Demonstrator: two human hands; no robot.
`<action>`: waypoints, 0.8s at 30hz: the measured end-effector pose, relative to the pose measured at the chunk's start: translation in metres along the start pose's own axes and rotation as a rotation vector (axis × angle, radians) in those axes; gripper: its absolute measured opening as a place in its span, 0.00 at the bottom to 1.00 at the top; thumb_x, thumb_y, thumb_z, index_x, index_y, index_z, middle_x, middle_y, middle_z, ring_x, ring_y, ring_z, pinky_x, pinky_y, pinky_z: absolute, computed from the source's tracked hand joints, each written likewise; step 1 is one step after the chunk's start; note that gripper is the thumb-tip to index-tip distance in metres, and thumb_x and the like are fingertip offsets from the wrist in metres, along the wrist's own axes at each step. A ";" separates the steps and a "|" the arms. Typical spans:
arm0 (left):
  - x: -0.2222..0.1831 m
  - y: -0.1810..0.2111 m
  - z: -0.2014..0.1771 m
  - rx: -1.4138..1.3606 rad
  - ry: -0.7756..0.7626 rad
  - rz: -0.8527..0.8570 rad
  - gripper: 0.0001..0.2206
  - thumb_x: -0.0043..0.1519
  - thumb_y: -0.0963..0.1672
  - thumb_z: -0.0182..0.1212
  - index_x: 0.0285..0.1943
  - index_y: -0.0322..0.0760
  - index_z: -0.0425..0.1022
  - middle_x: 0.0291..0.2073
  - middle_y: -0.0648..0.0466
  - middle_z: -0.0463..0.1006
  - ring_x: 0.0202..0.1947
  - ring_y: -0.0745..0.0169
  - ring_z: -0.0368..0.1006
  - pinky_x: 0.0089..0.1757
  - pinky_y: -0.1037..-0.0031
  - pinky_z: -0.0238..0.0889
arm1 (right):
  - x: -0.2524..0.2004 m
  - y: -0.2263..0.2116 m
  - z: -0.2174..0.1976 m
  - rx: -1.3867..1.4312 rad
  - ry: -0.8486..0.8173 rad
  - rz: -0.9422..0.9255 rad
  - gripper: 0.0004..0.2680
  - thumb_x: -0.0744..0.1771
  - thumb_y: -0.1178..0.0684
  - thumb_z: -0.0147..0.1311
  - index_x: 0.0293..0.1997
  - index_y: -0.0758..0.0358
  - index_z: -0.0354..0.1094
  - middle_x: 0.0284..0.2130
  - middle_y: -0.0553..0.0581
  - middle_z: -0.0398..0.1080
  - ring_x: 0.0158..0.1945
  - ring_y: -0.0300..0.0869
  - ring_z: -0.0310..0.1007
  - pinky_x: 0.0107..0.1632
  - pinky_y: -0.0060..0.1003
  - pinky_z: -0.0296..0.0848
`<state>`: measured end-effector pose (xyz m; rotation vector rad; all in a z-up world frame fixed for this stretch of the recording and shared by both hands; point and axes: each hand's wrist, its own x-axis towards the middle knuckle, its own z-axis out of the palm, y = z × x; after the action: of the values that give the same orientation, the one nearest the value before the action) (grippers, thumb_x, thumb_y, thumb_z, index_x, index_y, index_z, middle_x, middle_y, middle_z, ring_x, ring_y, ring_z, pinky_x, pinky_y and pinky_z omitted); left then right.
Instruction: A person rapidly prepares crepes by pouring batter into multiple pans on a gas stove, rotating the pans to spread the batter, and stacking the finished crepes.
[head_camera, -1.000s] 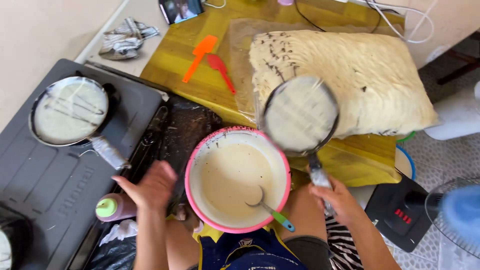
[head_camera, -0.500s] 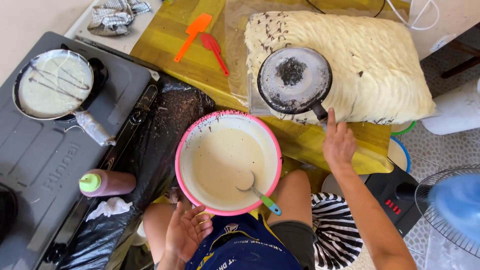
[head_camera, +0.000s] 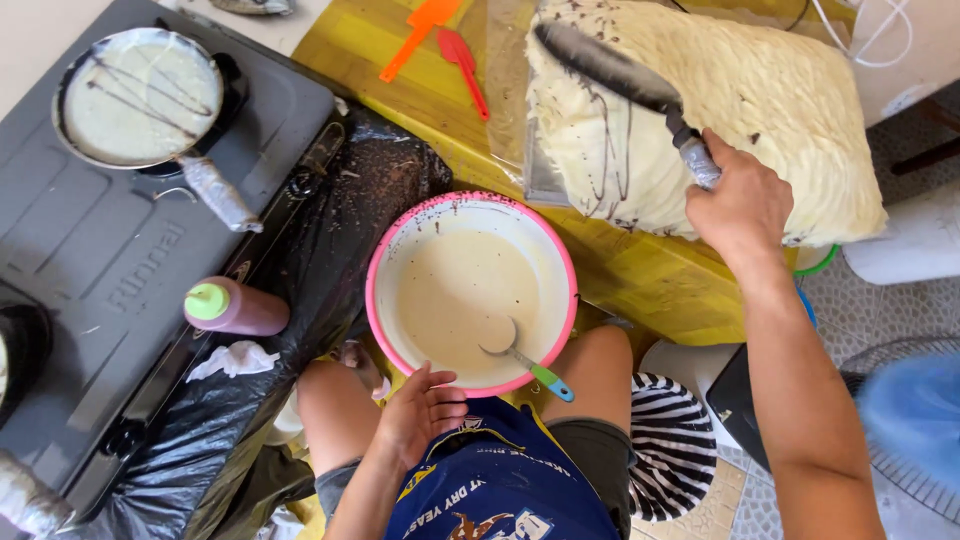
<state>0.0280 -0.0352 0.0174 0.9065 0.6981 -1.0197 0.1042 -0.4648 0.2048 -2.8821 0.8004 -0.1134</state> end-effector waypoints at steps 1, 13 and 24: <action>-0.006 0.003 0.013 -0.012 0.002 0.009 0.25 0.67 0.56 0.48 0.55 0.31 0.75 0.34 0.40 0.79 0.35 0.43 0.77 0.39 0.60 0.72 | -0.017 -0.031 -0.012 0.000 0.001 -0.015 0.27 0.63 0.54 0.51 0.74 0.49 0.63 0.50 0.60 0.76 0.50 0.63 0.73 0.48 0.55 0.68; -0.080 0.026 0.010 0.385 0.214 0.774 0.26 0.44 0.49 0.80 0.50 0.40 0.77 0.33 0.57 0.83 0.33 0.71 0.74 0.37 0.76 0.71 | -0.246 -0.222 0.223 2.047 -1.072 0.293 0.17 0.70 0.33 0.43 0.39 0.54 0.70 0.30 0.53 0.76 0.34 0.38 0.76 0.36 0.34 0.72; -0.191 -0.043 -0.174 0.020 1.036 0.653 0.10 0.55 0.44 0.73 0.34 0.31 0.80 0.14 0.46 0.72 0.12 0.59 0.66 0.21 0.69 0.63 | -0.179 -0.414 0.291 0.958 -0.400 -0.676 0.50 0.51 0.44 0.79 0.76 0.69 0.40 0.74 0.68 0.48 0.77 0.55 0.47 0.75 0.46 0.48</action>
<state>-0.0964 0.1857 0.0832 1.5553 1.1224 0.0935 0.1940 0.0143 -0.0210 -2.0065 -0.2813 0.0146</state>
